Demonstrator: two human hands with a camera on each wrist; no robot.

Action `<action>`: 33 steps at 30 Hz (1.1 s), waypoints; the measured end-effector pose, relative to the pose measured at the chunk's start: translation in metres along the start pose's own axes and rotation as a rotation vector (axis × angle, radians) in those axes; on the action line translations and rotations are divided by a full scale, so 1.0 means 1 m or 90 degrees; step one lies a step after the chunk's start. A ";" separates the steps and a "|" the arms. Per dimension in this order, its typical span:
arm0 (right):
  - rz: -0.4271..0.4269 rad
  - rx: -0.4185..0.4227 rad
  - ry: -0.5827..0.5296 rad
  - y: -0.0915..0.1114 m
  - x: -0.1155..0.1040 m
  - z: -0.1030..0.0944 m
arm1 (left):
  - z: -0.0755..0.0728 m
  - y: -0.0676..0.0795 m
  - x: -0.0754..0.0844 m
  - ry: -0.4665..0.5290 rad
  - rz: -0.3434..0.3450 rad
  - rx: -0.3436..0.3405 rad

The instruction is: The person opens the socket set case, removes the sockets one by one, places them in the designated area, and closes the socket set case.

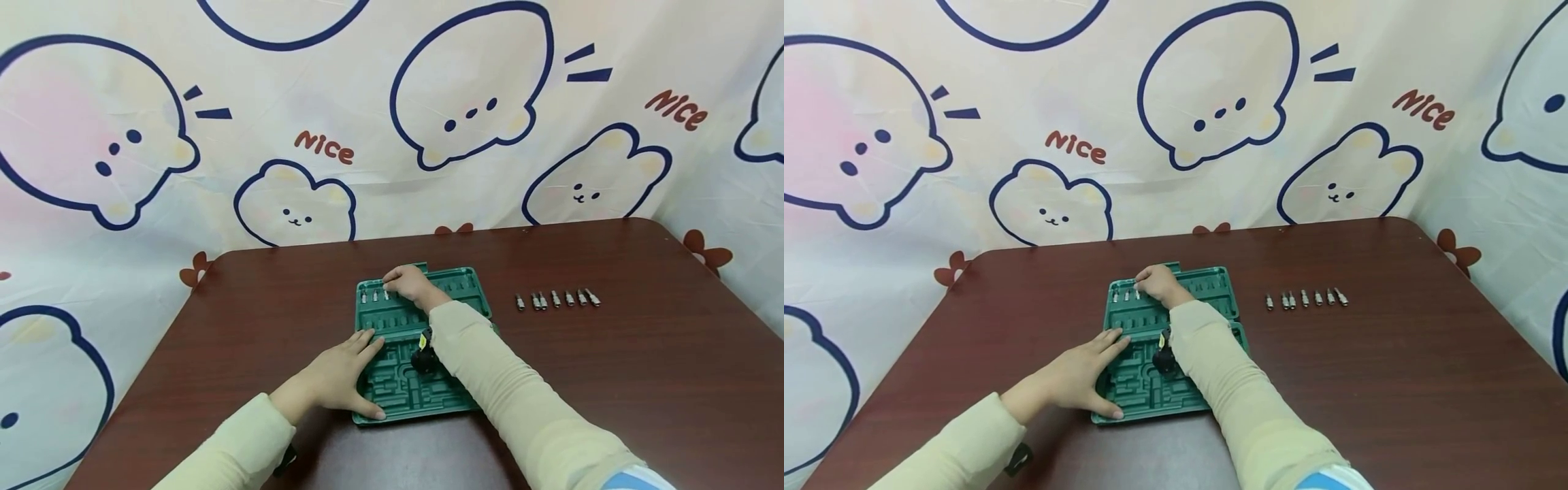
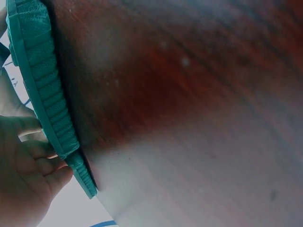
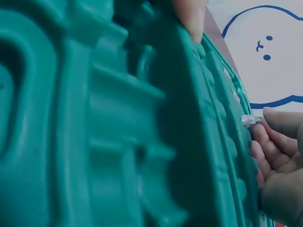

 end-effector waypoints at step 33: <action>-0.081 0.117 -0.111 0.009 -0.009 -0.021 | -0.002 0.001 0.000 -0.005 -0.021 -0.027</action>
Point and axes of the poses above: each hand's wrist, its own y-axis away from the middle knuckle, its own z-axis out of the palm, x = y × z, the point moved 10 cm from there along -y, towards the middle knuckle, and after that the axes turned 7 degrees about -y, right-handed, at the moved point
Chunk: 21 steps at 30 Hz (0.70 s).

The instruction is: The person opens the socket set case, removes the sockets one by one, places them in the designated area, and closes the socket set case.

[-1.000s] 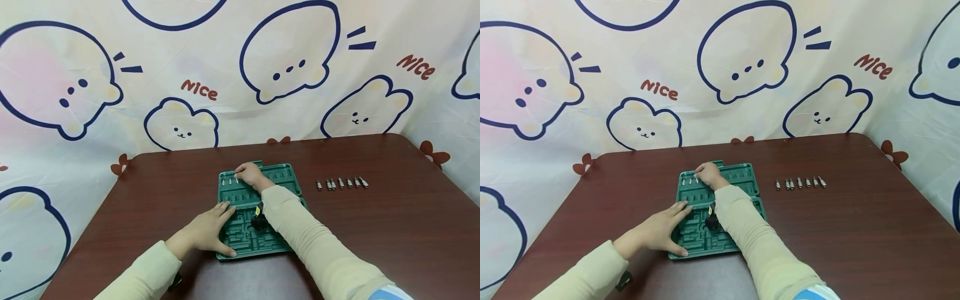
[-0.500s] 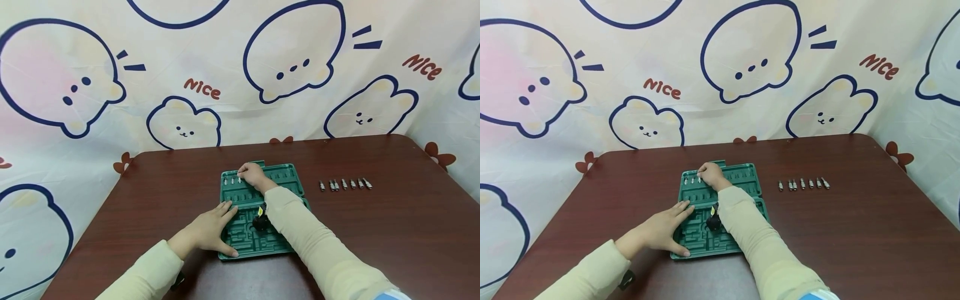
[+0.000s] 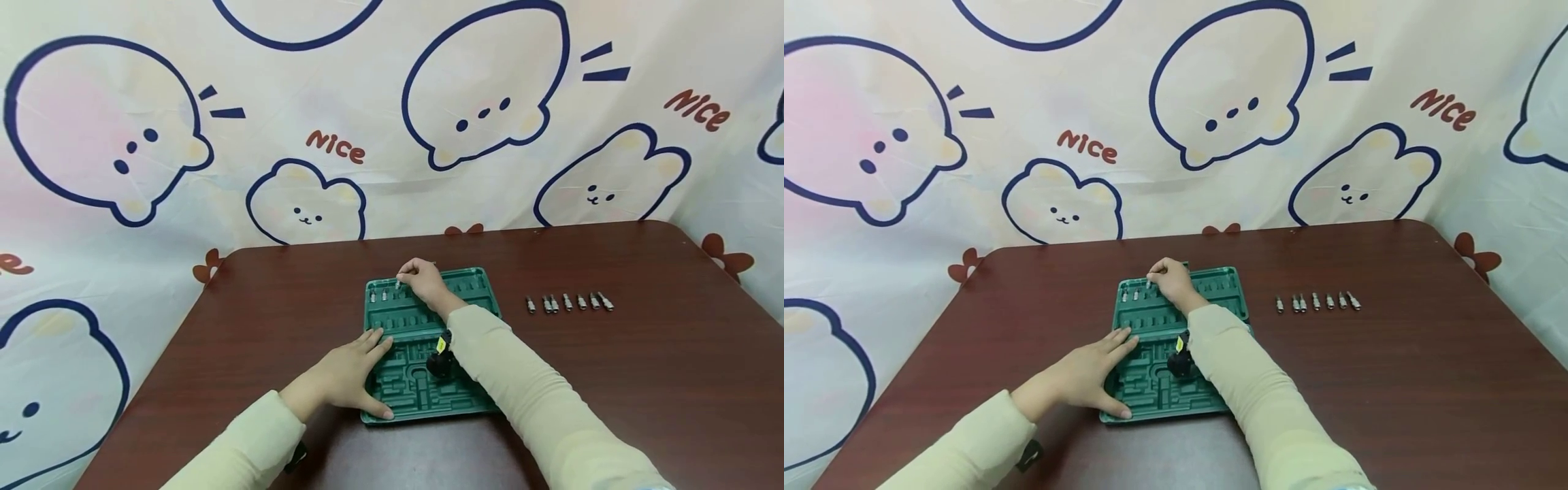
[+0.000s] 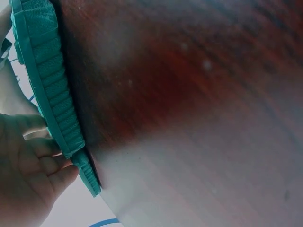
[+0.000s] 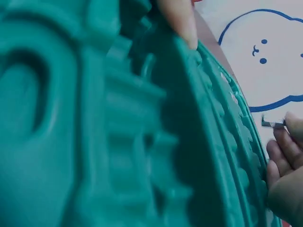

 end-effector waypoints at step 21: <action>0.019 -0.042 -0.033 0.056 -0.015 -0.084 | 0.002 -0.002 -0.001 -0.008 0.000 0.008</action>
Point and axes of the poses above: each hand's wrist, its own y-axis away from the middle knuckle, its own z-axis out of the palm, x = y × z, the point moved 10 cm from there along -y, towards the middle knuckle, and after that the axes turned 7 degrees about -y, right-handed, at the moved point
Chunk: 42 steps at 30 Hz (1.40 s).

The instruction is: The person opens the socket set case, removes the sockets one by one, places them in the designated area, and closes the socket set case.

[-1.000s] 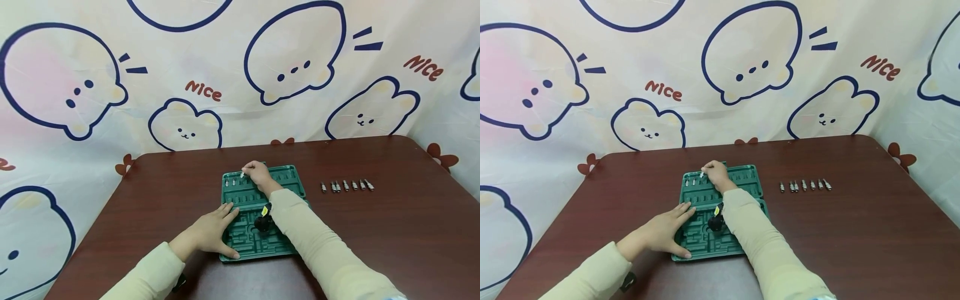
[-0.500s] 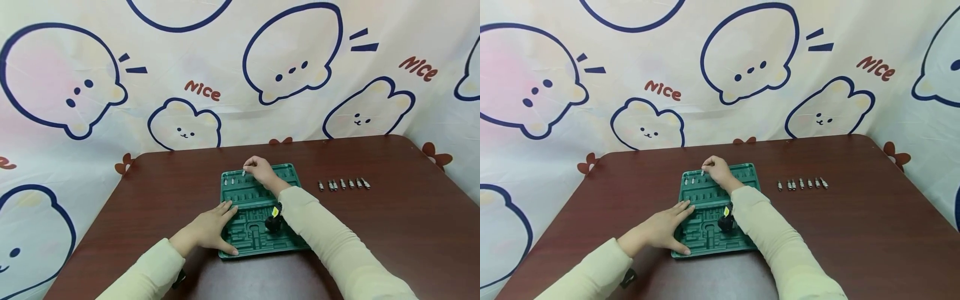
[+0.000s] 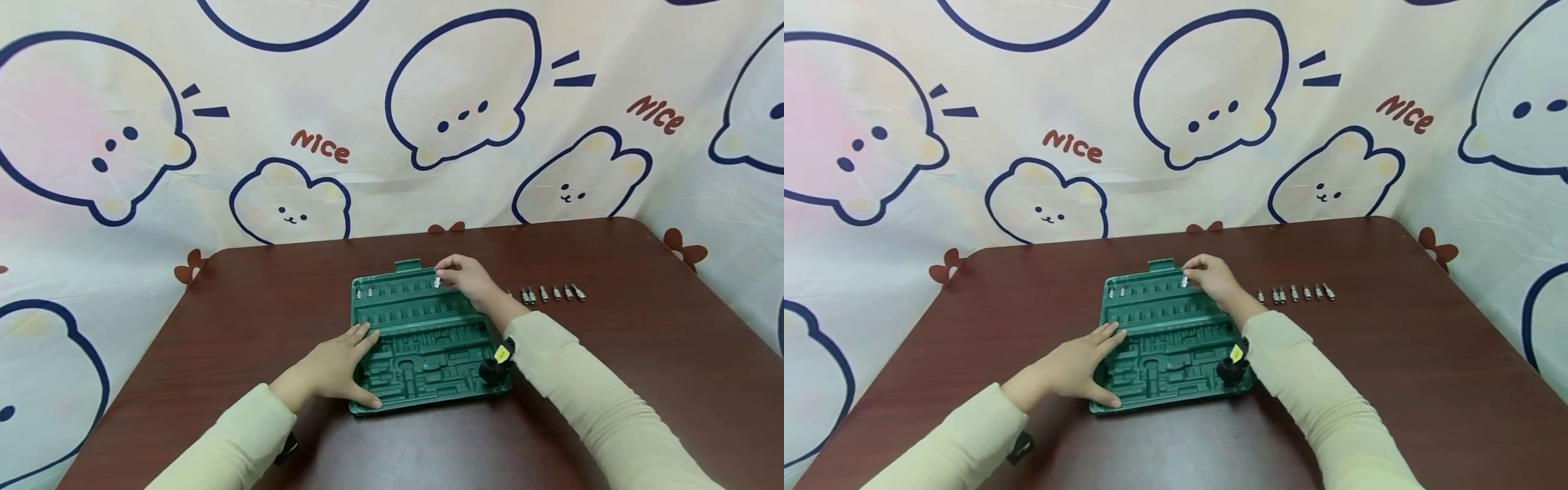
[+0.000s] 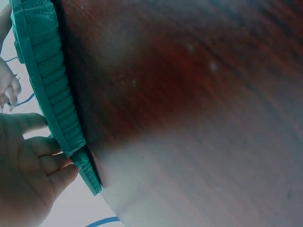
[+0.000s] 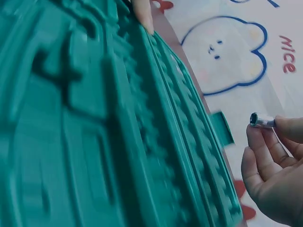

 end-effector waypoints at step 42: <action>0.079 0.265 0.209 0.084 0.054 -0.249 | -0.004 0.003 0.002 0.010 0.006 0.010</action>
Point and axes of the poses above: each hand's wrist, its own y-axis away from the middle knuckle, its own z-axis out of the palm, x = y × z, the point moved 10 cm from there along -y, towards the middle knuckle, and after that the axes turned 7 degrees about -y, right-handed, at the moved point
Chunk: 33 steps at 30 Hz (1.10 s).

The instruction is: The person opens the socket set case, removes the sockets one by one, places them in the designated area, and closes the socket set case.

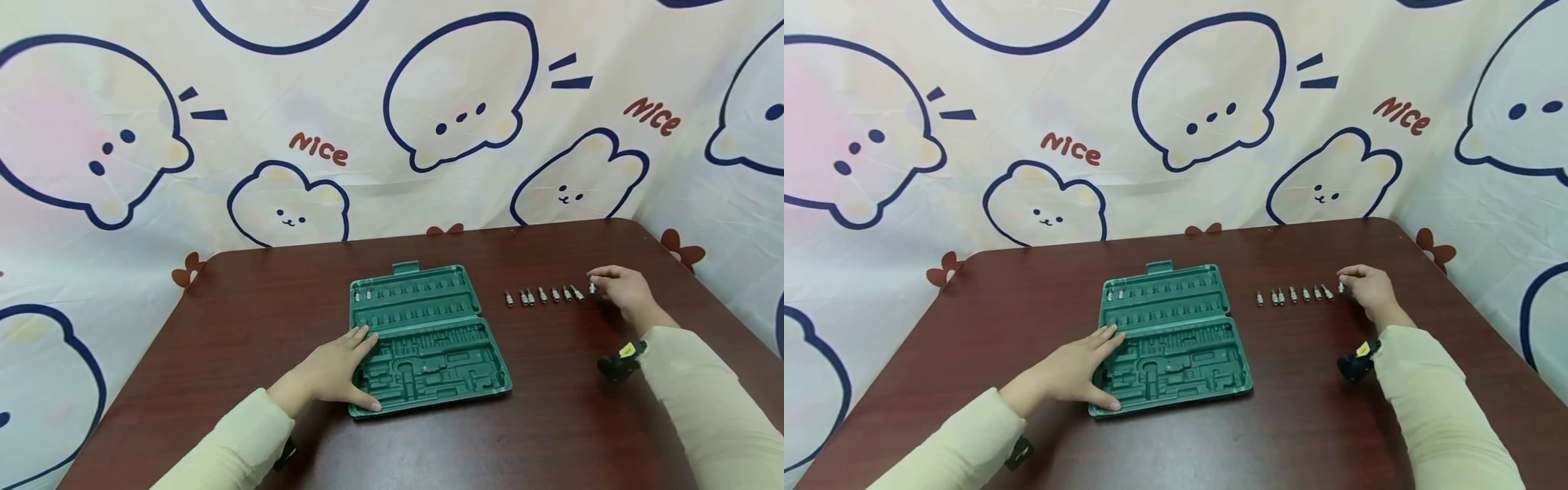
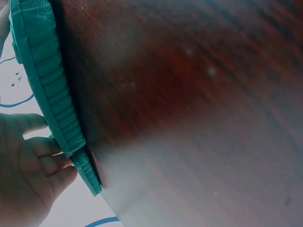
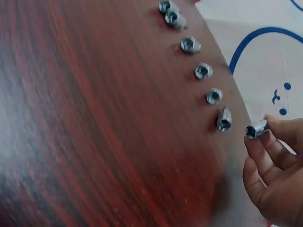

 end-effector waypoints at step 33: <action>-0.055 0.039 0.170 -0.006 -0.006 0.002 | 0.002 0.000 0.001 -0.015 0.007 -0.001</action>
Point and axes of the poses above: each hand's wrist, its own y-axis away from the middle knuckle, its own z-axis out of the palm, x = y × z, the point moved 10 cm from there along -y, towards the middle knuckle, and after that the axes turned 7 degrees about -y, right-handed, at the moved point
